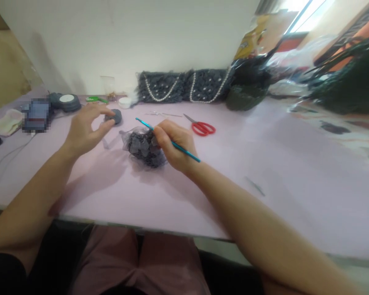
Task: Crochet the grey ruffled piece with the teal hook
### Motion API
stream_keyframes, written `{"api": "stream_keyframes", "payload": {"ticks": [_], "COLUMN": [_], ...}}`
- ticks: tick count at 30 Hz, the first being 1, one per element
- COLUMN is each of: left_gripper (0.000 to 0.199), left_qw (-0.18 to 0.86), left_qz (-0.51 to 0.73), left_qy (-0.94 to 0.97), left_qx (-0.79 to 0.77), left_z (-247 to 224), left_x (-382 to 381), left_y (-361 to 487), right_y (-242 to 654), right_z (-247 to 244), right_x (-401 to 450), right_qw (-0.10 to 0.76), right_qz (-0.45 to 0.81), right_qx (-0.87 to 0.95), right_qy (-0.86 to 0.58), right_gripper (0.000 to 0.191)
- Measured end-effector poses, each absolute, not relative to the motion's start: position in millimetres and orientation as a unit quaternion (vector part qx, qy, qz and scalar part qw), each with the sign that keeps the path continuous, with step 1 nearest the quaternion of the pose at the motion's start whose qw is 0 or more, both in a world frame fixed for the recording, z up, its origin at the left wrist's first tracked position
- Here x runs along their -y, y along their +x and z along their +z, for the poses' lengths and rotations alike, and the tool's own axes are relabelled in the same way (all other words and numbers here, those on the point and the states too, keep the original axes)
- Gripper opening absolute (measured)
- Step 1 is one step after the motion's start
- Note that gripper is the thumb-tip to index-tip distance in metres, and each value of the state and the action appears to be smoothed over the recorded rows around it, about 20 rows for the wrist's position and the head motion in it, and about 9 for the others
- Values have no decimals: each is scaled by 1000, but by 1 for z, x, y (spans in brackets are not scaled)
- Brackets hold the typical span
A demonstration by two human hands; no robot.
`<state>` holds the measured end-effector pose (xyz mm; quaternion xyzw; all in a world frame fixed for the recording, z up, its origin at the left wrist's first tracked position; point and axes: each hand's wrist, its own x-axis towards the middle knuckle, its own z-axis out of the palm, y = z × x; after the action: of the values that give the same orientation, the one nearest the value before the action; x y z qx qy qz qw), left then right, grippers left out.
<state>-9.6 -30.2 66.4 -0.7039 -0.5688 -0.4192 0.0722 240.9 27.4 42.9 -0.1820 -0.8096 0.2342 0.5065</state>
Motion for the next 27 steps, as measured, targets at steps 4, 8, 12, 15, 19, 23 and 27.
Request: {"api": "stream_keyframes", "payload": {"ticks": [4, 8, 12, 15, 19, 23, 27], "left_gripper": [40, 45, 40, 42, 40, 45, 52], "left_qw": [-95, -287, -407, -445, -487, -533, -511], "left_qz": [-396, -409, -425, -442, -487, -540, -572], "left_qy": [-784, -775, -726, -695, -629, -562, -575], "left_qx": [468, 387, 357, 352, 361, 331, 285], "left_z": [64, 61, 63, 66, 70, 76, 80], "left_x": [35, 35, 36, 37, 36, 38, 48], "left_y": [1, 4, 5, 5, 2, -5, -9], "right_y": [239, 237, 236, 236, 237, 238, 237], "right_z": [42, 43, 45, 45, 44, 44, 43], "right_x": [-20, -11, -6, -6, -8, -9, -9], "right_qw": [487, 476, 463, 463, 458, 460, 466], "right_qz": [235, 226, 220, 212, 210, 217, 223], "right_qx": [826, 839, 852, 854, 856, 851, 847], "right_qy": [-161, -139, -109, -105, -118, -130, -129], "right_gripper": [44, 41, 37, 36, 40, 40, 39]}}
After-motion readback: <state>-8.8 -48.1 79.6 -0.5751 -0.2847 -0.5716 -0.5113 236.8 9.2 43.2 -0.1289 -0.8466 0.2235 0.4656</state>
